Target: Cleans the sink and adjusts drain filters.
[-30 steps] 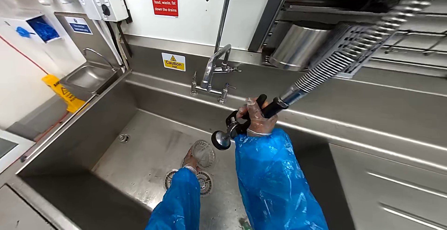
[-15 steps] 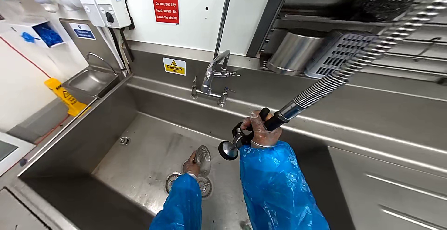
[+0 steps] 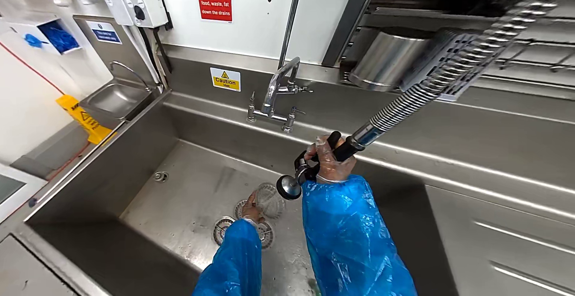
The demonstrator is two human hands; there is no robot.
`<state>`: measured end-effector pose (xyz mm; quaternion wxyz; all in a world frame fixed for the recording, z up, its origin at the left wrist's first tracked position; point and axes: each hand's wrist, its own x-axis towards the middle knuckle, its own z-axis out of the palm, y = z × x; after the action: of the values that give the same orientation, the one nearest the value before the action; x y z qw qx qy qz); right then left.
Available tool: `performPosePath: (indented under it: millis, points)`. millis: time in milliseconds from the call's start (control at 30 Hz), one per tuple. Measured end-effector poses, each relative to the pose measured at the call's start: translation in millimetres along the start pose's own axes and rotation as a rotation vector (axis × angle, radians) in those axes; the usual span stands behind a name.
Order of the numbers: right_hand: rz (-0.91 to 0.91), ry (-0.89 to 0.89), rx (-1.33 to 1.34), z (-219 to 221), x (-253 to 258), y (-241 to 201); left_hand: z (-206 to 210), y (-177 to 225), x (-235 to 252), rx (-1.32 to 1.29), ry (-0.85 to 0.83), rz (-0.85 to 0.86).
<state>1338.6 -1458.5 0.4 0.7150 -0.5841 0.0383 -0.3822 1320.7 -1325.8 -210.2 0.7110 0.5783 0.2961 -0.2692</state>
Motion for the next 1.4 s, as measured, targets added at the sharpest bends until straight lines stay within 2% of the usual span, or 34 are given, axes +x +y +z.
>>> performPosePath:
  millis: [167, 300, 400, 533, 767, 967, 1067, 1200, 1300, 1400]
  points:
    - [-0.009, 0.006, -0.039, -7.9, -9.9, -1.6, -2.0, 7.4, -0.4, -0.024, 0.029, 0.073]
    - [-0.039, 0.079, -0.053, -12.9, 3.7, 0.5, -15.1, 13.9, -6.2, 0.11, 0.039, 0.14]
    - [-0.075, 0.094, -0.034, -6.9, 14.4, -4.7, -21.7, 10.0, -6.9, 0.094, 0.05, 0.101]
    - [-0.077, 0.079, 0.053, 12.7, 18.4, -6.7, -20.4, 1.1, -3.4, 0.045, 0.038, -0.033]
    - [-0.08, 0.082, -0.034, 7.0, 13.6, -0.8, -42.0, 7.1, -5.1, 0.041, 0.117, -0.021]
    - [0.002, 0.081, 0.011, 9.9, -3.3, 1.7, -54.4, 7.8, -4.7, 0.082, 0.138, 0.012]
    - [-0.001, 0.11, -0.023, -0.7, -1.8, -4.7, -81.5, 9.2, -11.7, 0.18, 0.276, 0.088]
    - [-0.049, -0.038, -0.079, -33.6, -7.3, -12.5, -143.2, 23.1, -28.6, 0.481, 0.492, 0.151]
    - [-0.084, -0.076, -0.086, -48.4, -10.0, -10.9, -177.1, 27.8, -39.9, 0.498, 0.598, 0.153]
    - [-0.067, 0.0, -0.132, -46.5, -6.8, -13.1, -199.5, 23.8, -50.8, 0.467, 0.664, 0.14]
